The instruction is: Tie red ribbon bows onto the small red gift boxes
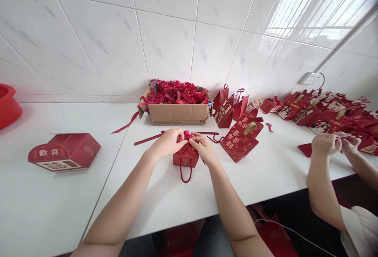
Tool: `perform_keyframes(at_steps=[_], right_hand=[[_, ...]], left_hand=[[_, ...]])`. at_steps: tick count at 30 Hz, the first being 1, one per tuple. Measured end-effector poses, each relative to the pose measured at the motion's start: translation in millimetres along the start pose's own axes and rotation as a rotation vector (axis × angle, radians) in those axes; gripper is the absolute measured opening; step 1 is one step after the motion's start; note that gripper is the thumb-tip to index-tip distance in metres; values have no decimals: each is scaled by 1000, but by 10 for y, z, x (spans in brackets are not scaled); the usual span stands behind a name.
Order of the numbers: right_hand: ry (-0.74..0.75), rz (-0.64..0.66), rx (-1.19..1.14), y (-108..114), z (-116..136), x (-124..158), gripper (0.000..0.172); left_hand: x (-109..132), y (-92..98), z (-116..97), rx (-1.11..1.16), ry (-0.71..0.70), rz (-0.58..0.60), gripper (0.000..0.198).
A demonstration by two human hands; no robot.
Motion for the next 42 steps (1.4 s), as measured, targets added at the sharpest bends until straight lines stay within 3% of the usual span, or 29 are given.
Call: perform_keyframes(at_steps=[3,12,18,25,36,42], right_hand=[[1,-5,-12,1,15,8,23],[10,-61,-15,40,-14,0,20],[75,-6,68,39,24,-13,38],[122,1,120,75,16,-42,41],[203,-148,246,200,41,-19,13],[217,-163,205,267,32,-21,28]], left_hand=[[5,-41,-35,20,-23,66,18],[-158,-106,99,109,-58,56,19],[-154,-49,178,119,-93,95,16],[-157,-6,171,84,-143,105,22],[-121,38,168,25,-159,102,18],[-93,50,130,-7,-170,102,17]])
Point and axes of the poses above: each hand's wrist, its own x-axis away from the middle knuckle, its own y-axis out of the back of the hand, z = x × y, the point moved 5 cm from there along -x, towards the middle knuckle, and after that the axes turned 1 degree about x, right-handed, at the moved point
